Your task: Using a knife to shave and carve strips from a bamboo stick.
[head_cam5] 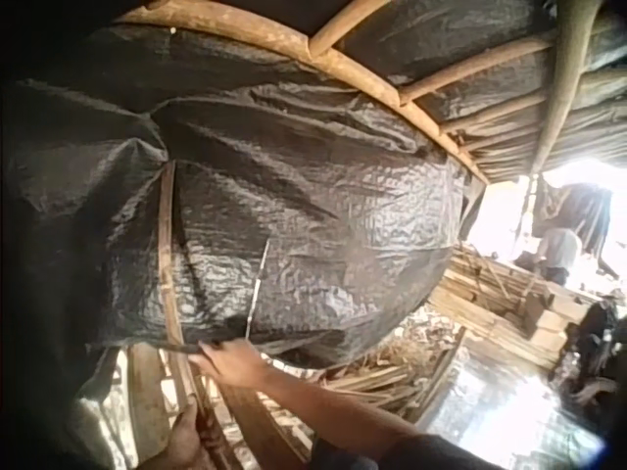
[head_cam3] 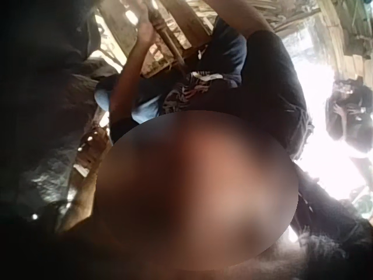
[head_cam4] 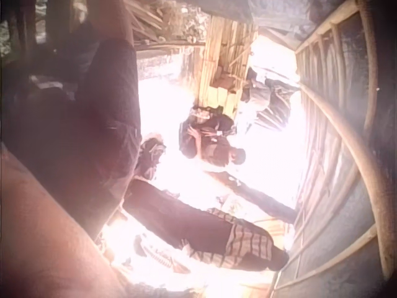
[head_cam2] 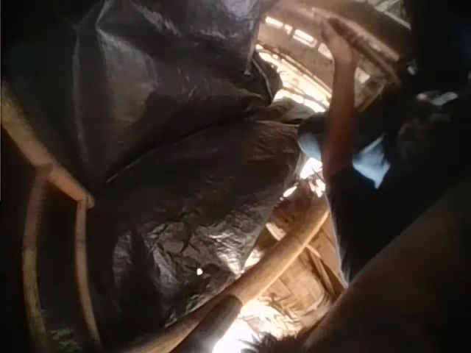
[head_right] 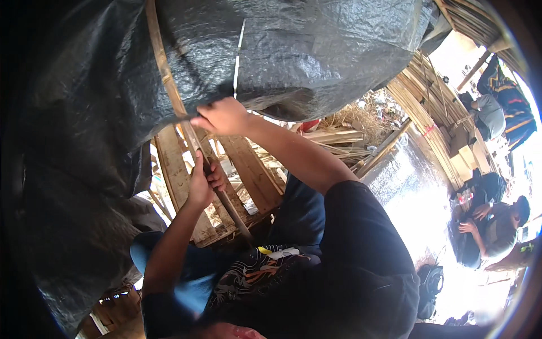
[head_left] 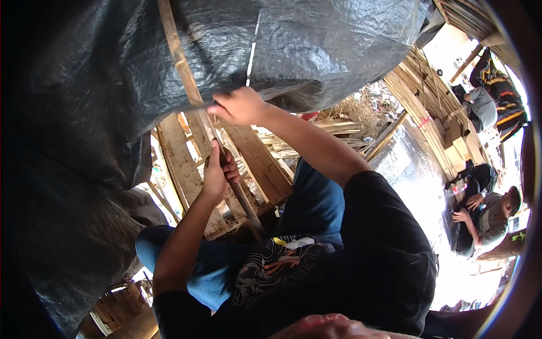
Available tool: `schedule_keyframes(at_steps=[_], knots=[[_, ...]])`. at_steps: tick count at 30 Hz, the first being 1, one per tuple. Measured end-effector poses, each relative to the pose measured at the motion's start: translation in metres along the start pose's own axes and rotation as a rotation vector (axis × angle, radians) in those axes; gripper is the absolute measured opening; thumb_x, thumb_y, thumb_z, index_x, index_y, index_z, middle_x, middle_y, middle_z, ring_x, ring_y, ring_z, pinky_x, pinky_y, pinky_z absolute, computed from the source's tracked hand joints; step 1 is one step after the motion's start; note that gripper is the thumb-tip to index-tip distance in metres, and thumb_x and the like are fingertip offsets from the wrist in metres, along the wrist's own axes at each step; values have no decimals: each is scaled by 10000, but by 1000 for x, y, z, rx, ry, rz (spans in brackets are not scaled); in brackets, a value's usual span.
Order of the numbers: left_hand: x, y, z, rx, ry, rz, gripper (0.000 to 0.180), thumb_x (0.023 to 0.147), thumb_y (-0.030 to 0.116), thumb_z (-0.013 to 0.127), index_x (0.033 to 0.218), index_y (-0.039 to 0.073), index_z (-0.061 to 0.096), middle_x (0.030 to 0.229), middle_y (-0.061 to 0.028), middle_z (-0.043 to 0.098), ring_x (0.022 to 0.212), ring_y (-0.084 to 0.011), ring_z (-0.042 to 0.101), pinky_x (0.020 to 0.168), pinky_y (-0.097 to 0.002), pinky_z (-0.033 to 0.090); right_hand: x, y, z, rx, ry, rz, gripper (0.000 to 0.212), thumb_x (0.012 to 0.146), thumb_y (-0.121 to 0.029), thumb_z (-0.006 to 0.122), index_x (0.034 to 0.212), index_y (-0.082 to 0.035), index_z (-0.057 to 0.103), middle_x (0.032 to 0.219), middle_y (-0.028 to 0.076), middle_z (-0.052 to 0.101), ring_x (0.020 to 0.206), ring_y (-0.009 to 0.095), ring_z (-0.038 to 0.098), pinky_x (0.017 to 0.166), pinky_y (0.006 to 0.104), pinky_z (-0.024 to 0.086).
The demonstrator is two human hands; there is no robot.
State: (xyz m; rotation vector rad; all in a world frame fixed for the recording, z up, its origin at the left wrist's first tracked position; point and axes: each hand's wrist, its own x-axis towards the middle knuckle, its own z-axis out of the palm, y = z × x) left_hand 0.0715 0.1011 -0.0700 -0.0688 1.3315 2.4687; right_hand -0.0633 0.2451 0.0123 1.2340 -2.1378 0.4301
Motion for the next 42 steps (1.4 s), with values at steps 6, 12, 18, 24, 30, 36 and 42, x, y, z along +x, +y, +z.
schedule_keyframes(at_steps=[6,12,18,24,30,36,42], knots=[[-2,0,2,21,8,41,547,994,616,328,796,112,410,580,32,301,494,-119,323,498,-299,355,-19,7,17,145,110,-89,509,967,-496,477,778,-41,605,591,178,592,576,401,616,543,489,499],[3,-2,-14,-41,-122,34,621,969,644,245,952,81,508,687,-26,411,674,-194,431,695,-384,418,-86,45,26,199,-59,639,599,986,-522,402,781,-20,657,723,236,644,761,448,635,707,528,490],[-3,-2,-19,-103,-231,40,458,993,527,308,970,95,460,804,-24,439,746,-179,456,740,-377,428,-130,45,21,329,-195,879,595,1000,-491,415,797,31,616,742,264,615,762,467,600,697,516,452],[1,0,-10,62,-113,10,506,1012,588,275,992,108,433,839,-21,438,764,-173,470,767,-381,456,-118,33,22,273,-182,805,572,993,-476,409,827,7,666,794,267,647,786,447,636,747,514,493],[-8,14,-13,978,271,239,581,998,588,366,900,35,516,759,-73,544,830,-197,593,795,-368,467,-116,1,16,422,52,564,451,1004,-443,423,934,-22,569,693,229,585,712,443,602,642,511,460],[1,-2,-36,681,330,185,738,990,594,378,1367,-37,443,1221,-193,547,1091,-262,587,930,-334,456,-111,-30,19,475,104,206,395,989,-418,480,883,-42,542,679,185,574,668,403,599,591,470,464],[-9,-5,-12,203,231,90,679,967,627,394,1232,4,443,946,-96,530,862,-201,543,801,-334,472,-117,-23,33,483,-14,428,405,1001,-414,456,877,-39,542,666,195,571,666,415,593,619,490,464]])
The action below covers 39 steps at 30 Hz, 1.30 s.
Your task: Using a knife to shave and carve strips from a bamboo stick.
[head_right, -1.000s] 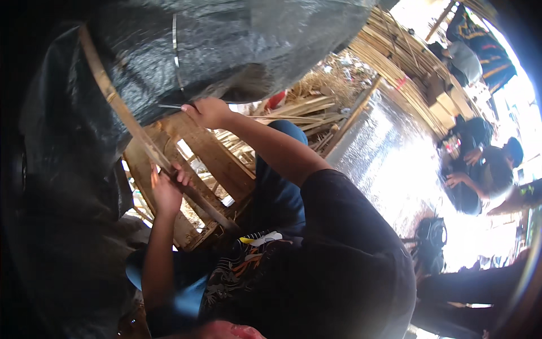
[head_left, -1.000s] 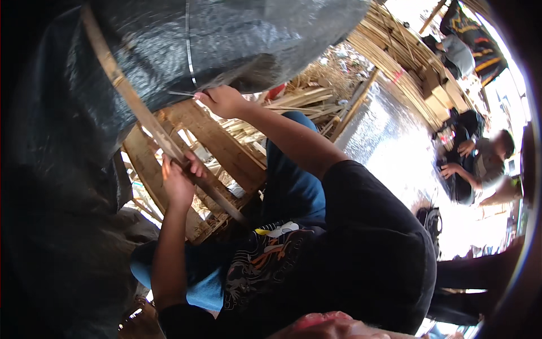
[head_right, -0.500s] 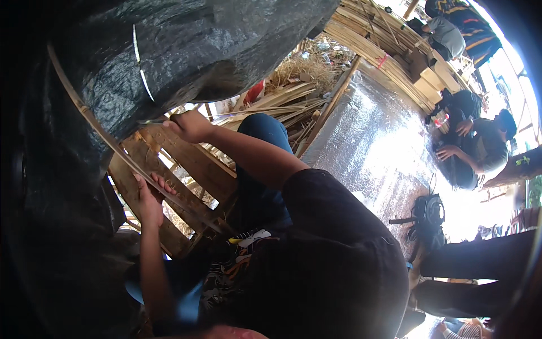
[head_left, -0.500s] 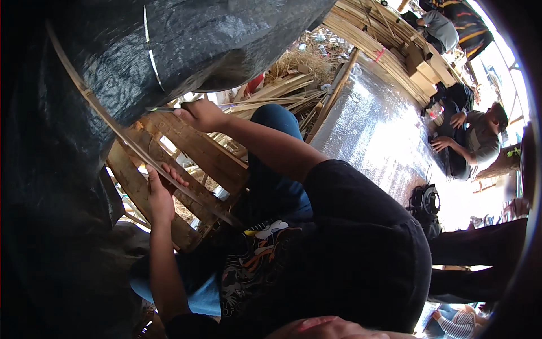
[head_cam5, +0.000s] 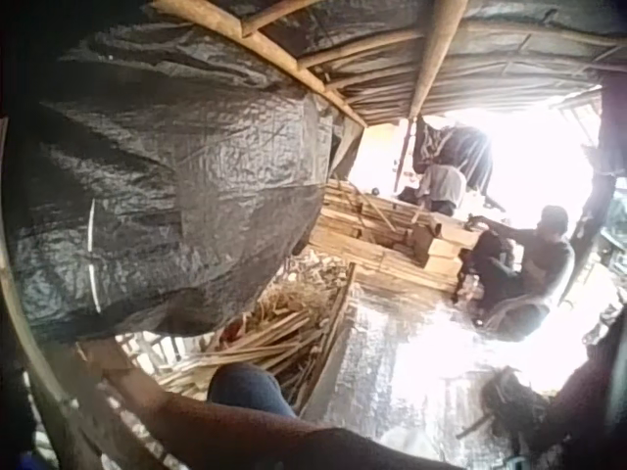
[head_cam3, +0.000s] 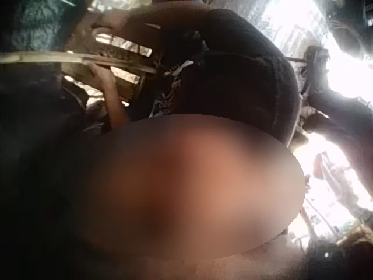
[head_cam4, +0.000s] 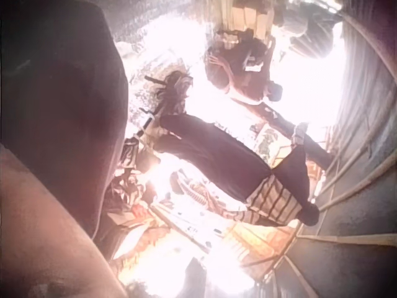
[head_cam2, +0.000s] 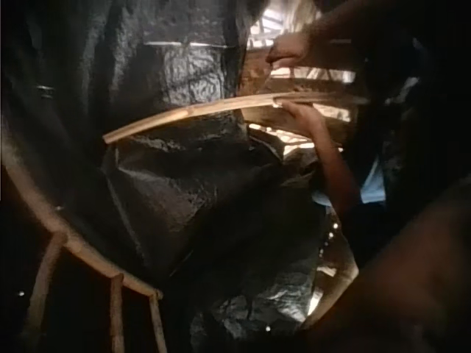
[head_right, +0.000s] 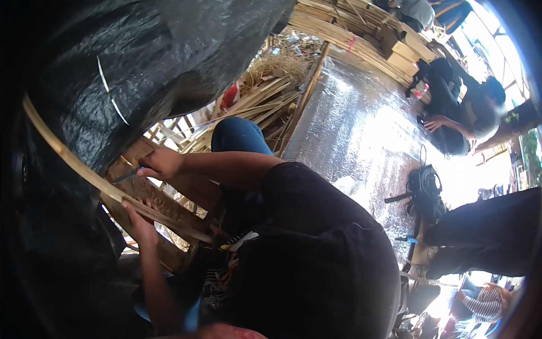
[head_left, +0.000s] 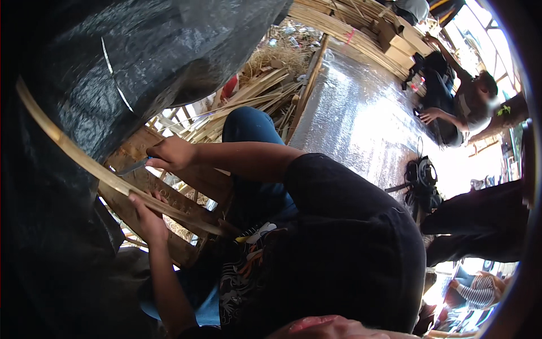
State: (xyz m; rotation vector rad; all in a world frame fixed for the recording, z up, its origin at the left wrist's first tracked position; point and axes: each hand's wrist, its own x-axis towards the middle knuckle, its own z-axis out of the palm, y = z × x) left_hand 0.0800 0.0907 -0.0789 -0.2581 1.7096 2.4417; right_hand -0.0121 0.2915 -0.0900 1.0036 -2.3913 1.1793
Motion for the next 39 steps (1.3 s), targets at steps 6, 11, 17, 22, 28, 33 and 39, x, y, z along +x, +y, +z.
schedule_keyframes(at_steps=[6,11,17,22,28,33,39], knots=[[-6,3,9,-111,61,-44,680,930,703,350,1125,61,462,911,-66,518,819,-189,513,768,-344,456,0,8,-11,57,166,94,405,995,-420,455,893,-42,559,663,190,575,651,417,591,598,495,459],[-8,2,8,-158,-88,-109,602,918,740,299,936,155,441,738,13,424,682,-128,418,646,-308,379,10,-4,1,-140,117,-285,427,959,-482,505,865,-69,559,650,149,589,616,377,607,549,463,469],[-12,5,24,-186,18,-127,586,923,735,301,846,163,401,641,41,360,574,-98,360,538,-271,313,11,-17,7,-280,16,-366,435,931,-536,520,818,-120,584,610,76,596,558,316,617,472,421,463],[-12,5,29,-191,54,-142,604,906,753,330,835,157,402,646,35,349,546,-97,325,513,-266,266,15,-18,6,-311,123,-382,426,923,-533,540,800,-126,566,577,59,579,520,311,606,451,419,453],[-12,7,31,-174,71,-162,636,894,780,280,803,158,372,645,29,335,537,-106,306,514,-272,256,24,-36,1,-336,162,-219,431,941,-508,520,809,-99,552,574,93,575,526,335,604,454,422,463],[-12,5,24,-192,68,-147,643,892,782,279,791,152,367,636,31,333,532,-109,309,510,-276,255,18,-39,6,-373,54,-331,475,954,-542,469,807,-98,553,549,93,564,512,337,597,450,430,464],[-13,5,29,-186,129,-164,647,854,801,355,787,158,379,622,40,335,523,-102,310,503,-265,257,18,-39,8,-405,77,-310,489,938,-549,491,753,-99,538,539,82,547,473,310,589,413,415,440]])
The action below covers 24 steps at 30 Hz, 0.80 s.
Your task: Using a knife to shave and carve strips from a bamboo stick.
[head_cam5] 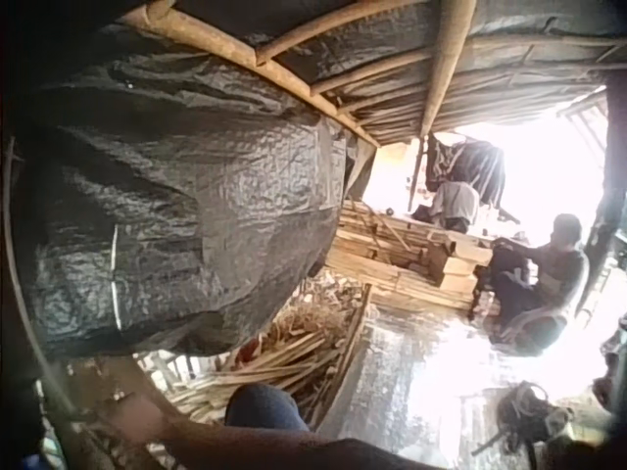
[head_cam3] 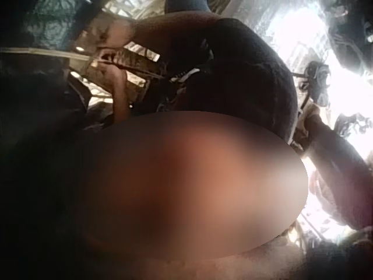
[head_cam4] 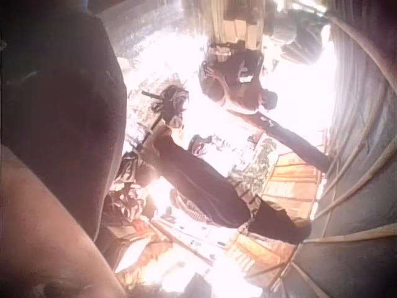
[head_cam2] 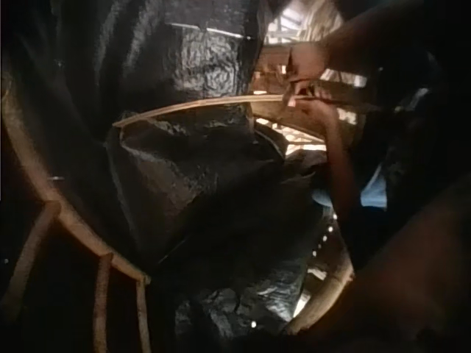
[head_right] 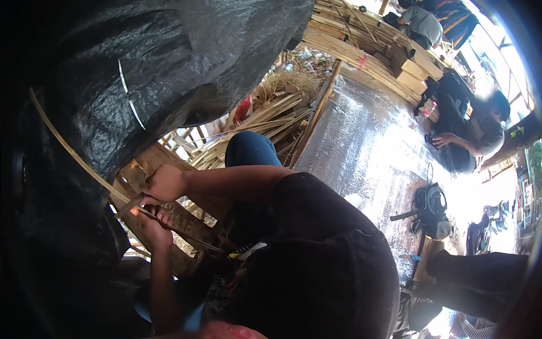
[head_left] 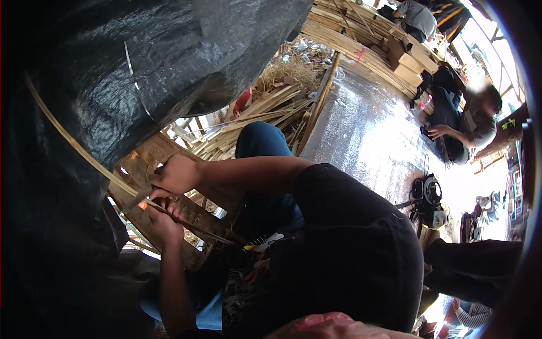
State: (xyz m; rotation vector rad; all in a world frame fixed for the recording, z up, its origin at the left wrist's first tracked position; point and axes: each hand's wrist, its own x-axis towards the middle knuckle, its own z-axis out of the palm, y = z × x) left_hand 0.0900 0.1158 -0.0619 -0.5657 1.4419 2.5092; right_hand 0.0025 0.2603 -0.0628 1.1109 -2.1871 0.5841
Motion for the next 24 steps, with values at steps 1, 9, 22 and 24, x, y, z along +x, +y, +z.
schedule_keyframes(at_steps=[1,9,22,24], knots=[[3,0,-5,-8,10,7,647,854,801,355,787,158,379,622,40,335,523,-102,310,503,-265,257,1,-2,0,-14,-26,-21,491,934,-549,498,745,-97,538,546,82,549,473,312,589,411,413,438],[1,2,0,-68,-87,-9,592,891,753,365,805,168,388,629,30,319,523,-112,330,477,-275,253,14,12,14,-41,215,-169,556,936,-547,486,687,-65,608,547,135,581,501,329,621,459,431,476],[5,0,1,77,9,7,643,895,781,284,789,154,376,599,17,339,509,-134,350,481,-296,303,57,13,-21,-138,86,-24,523,955,-528,483,735,-72,615,572,112,584,493,324,603,458,426,463],[9,-4,-4,75,-30,21,651,889,789,281,788,153,377,598,19,343,506,-132,354,478,-293,304,51,9,-12,-121,51,28,519,947,-526,498,730,-69,616,582,111,587,505,324,608,471,422,471]])
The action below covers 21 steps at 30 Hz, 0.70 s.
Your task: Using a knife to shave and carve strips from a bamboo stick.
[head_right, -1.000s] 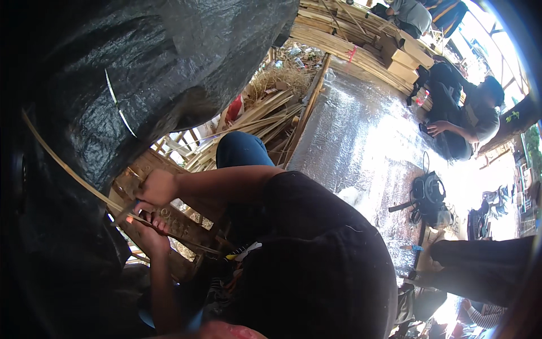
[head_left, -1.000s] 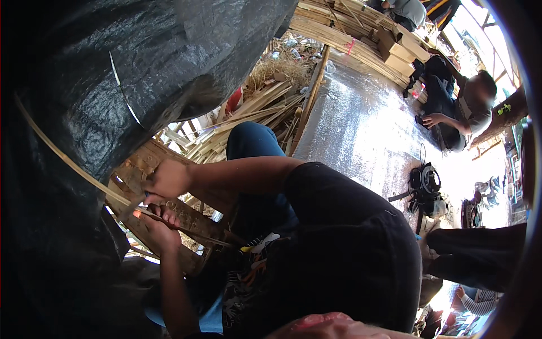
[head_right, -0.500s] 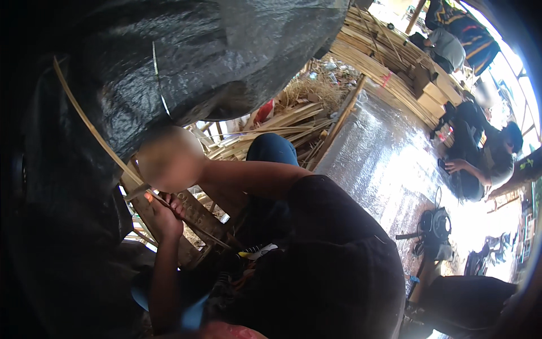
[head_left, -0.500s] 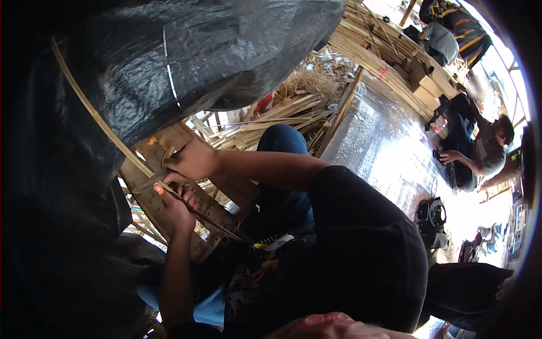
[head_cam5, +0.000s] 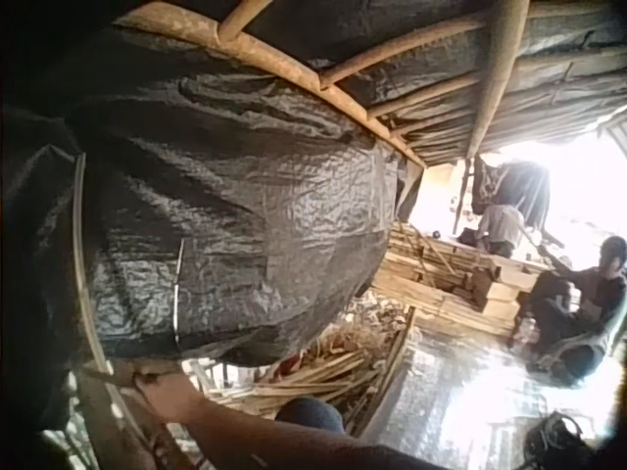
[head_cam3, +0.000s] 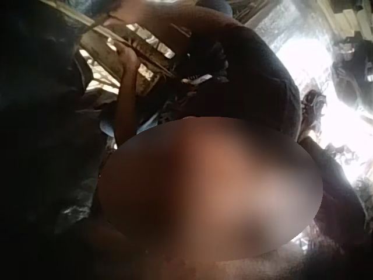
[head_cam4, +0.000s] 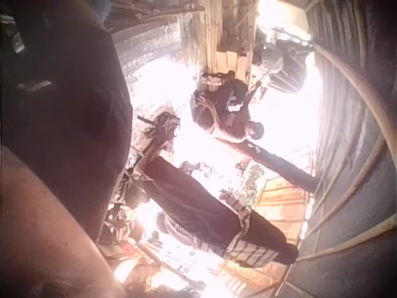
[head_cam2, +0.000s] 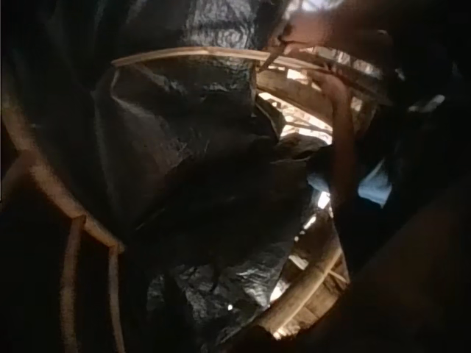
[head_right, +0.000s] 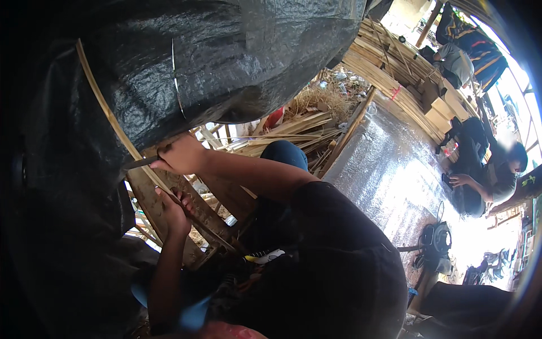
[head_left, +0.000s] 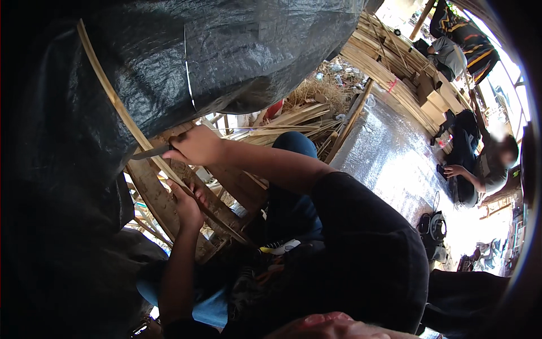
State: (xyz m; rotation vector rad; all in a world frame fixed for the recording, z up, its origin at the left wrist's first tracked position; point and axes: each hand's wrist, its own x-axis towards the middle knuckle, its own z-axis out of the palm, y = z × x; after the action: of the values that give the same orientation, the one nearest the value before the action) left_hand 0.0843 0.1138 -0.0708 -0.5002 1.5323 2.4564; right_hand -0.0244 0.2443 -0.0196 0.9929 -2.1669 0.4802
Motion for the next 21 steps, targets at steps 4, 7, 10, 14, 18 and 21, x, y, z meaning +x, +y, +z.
schedule_keyframes(at_steps=[4,7,10,14,18,21], knots=[[-1,0,-5,17,-67,16,674,869,813,282,787,152,381,593,24,340,499,-127,352,468,-288,298,-30,-7,16,68,-22,-51,509,921,-524,537,724,-63,621,611,114,595,546,320,623,513,410,491],[5,-2,-5,24,12,-24,738,842,840,286,848,113,410,595,11,345,499,-140,342,474,-293,299,-12,1,9,52,-95,-12,500,909,-523,553,728,-62,623,622,118,600,572,319,633,530,409,499],[6,-3,-2,2,-28,-18,692,853,831,273,776,151,377,589,29,333,492,-123,342,466,-281,292,6,11,5,-12,51,-45,495,919,-523,541,744,-68,624,608,113,593,547,320,623,512,407,494],[2,-1,-1,10,-30,5,698,851,834,271,773,148,376,588,27,330,493,-121,345,465,-276,289,-16,-6,7,96,-201,103,581,938,-566,470,719,-59,651,557,145,588,511,341,623,501,440,501],[2,1,-6,4,28,-27,717,837,848,266,798,143,387,589,23,342,489,-125,341,454,-281,285,-2,2,18,56,35,-30,534,959,-542,452,813,-61,633,619,143,607,560,332,640,491,438,493],[27,-25,-30,-4,70,-75,711,870,815,247,830,129,429,596,11,391,462,-125,361,425,-281,302,31,27,7,-127,-211,136,568,976,-549,411,756,-77,636,549,118,596,507,312,632,447,437,470]])
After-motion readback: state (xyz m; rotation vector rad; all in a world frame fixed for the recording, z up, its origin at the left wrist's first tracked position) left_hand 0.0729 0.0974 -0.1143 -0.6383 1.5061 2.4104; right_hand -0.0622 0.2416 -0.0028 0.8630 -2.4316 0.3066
